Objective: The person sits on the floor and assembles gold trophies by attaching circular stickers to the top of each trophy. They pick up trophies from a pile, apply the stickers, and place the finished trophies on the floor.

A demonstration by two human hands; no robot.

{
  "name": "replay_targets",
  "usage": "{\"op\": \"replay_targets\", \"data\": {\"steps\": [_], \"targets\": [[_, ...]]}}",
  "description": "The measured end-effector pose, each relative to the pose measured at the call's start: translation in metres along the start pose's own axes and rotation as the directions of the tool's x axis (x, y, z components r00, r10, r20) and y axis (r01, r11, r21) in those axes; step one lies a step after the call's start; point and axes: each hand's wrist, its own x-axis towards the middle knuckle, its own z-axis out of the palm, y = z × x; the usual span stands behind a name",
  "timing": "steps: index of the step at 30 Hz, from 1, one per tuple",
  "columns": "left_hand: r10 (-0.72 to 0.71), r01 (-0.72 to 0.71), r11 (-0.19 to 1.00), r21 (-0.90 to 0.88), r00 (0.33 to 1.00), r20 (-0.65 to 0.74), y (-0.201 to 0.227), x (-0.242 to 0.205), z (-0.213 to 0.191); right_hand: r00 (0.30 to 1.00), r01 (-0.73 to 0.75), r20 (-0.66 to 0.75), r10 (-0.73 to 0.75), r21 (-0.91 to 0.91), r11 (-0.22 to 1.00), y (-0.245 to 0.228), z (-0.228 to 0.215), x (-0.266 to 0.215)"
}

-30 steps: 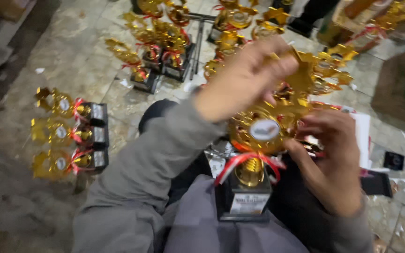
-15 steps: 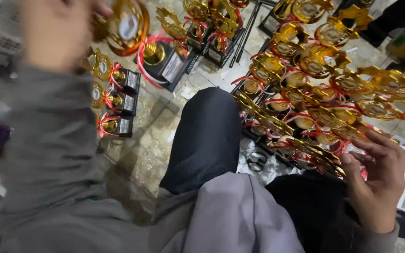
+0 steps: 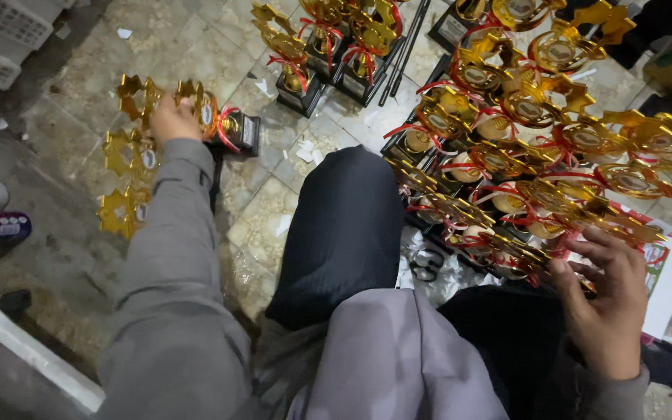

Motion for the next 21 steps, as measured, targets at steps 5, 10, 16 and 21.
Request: {"op": "replay_targets", "data": {"steps": [5, 10, 16, 21], "targets": [[-0.052, 0.052, 0.999, -0.016, 0.999, -0.002, 0.01, -0.015, -0.003, 1.0, -0.012, 0.011, 0.012, -0.019, 1.0, -0.01, 0.001, 0.002], [-0.022, -0.048, 0.963, -0.267, 0.966, -0.256, 0.107, -0.047, -0.08, 0.997, 0.012, -0.074, -0.006, 0.083, 0.996, -0.02, 0.01, 0.002], [0.138, 0.217, 0.24, -0.946, 0.957, 0.254, 0.294, -0.17, -0.168, 0.977, 0.212, -0.047, -0.209, 0.059, 0.976, -0.086, 0.048, -0.002], [0.731, 0.221, 0.096, -0.971, 0.646, 0.219, 0.359, -0.235, -0.2, 0.914, 0.373, 0.134, -0.382, 0.089, 0.923, -0.111, 0.061, -0.008]]}}
